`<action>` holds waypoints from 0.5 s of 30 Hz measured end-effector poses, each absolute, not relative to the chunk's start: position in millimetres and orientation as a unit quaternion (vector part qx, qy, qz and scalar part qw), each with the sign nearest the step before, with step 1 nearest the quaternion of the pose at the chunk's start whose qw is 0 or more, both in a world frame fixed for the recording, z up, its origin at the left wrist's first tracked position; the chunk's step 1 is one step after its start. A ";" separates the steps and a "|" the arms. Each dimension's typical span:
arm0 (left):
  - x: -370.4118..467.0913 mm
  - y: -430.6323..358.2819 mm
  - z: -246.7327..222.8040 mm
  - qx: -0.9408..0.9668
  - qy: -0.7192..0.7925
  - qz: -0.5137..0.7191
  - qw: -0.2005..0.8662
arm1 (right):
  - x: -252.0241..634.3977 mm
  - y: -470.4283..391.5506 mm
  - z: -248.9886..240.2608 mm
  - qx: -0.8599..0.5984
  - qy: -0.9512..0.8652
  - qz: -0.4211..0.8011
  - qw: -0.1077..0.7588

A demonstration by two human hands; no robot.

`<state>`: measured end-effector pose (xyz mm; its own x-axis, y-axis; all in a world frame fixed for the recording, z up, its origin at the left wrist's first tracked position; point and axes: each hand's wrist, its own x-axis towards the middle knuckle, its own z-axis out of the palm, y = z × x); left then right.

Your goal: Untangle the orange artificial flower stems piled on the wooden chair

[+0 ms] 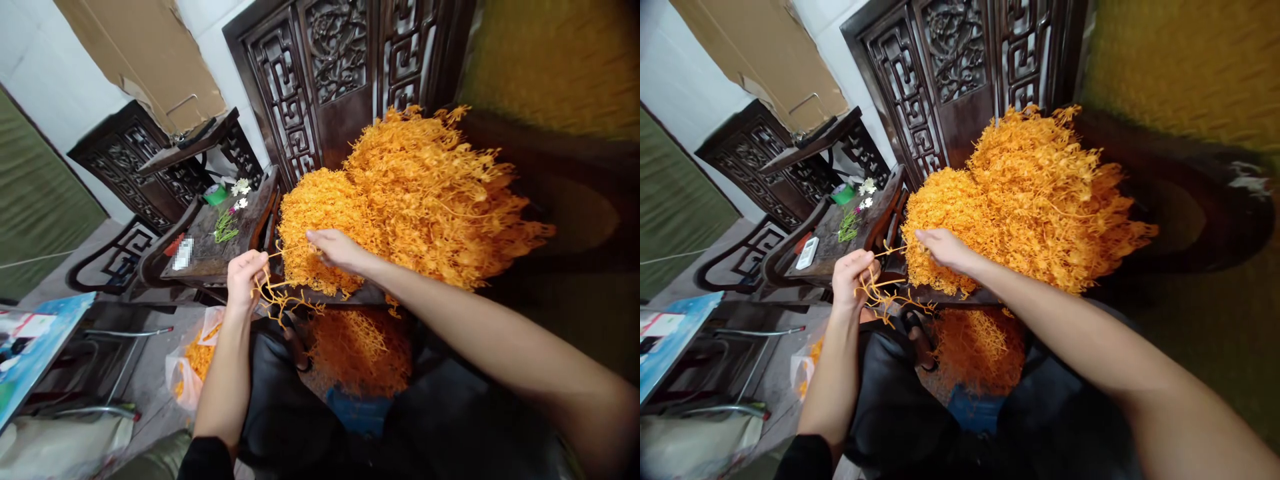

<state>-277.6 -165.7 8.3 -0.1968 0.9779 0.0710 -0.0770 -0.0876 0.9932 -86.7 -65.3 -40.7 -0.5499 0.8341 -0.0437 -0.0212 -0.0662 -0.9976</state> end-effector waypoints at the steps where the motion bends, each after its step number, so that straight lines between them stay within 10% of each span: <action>1: -274.9 -165.3 7.1 0.453 0.521 0.572 0.442 | -87.0 -60.3 -42.6 -0.362 -0.615 0.591 0.377; 9: -266.7 -161.3 13.2 0.441 0.533 0.533 0.488 | -69.9 -29.3 -42.0 -0.399 -0.691 0.367 0.478; 15: -288.8 -166.0 22.6 0.430 0.476 0.603 0.474 | -33.3 -6.7 -38.6 -0.406 -0.450 0.590 0.533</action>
<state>-288.8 -166.0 22.6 -0.1798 0.9815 0.0664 -0.1622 -0.0961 0.9821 -33.3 -6.7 -38.6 -0.1012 0.9949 0.0006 -0.2647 -0.0264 -0.9640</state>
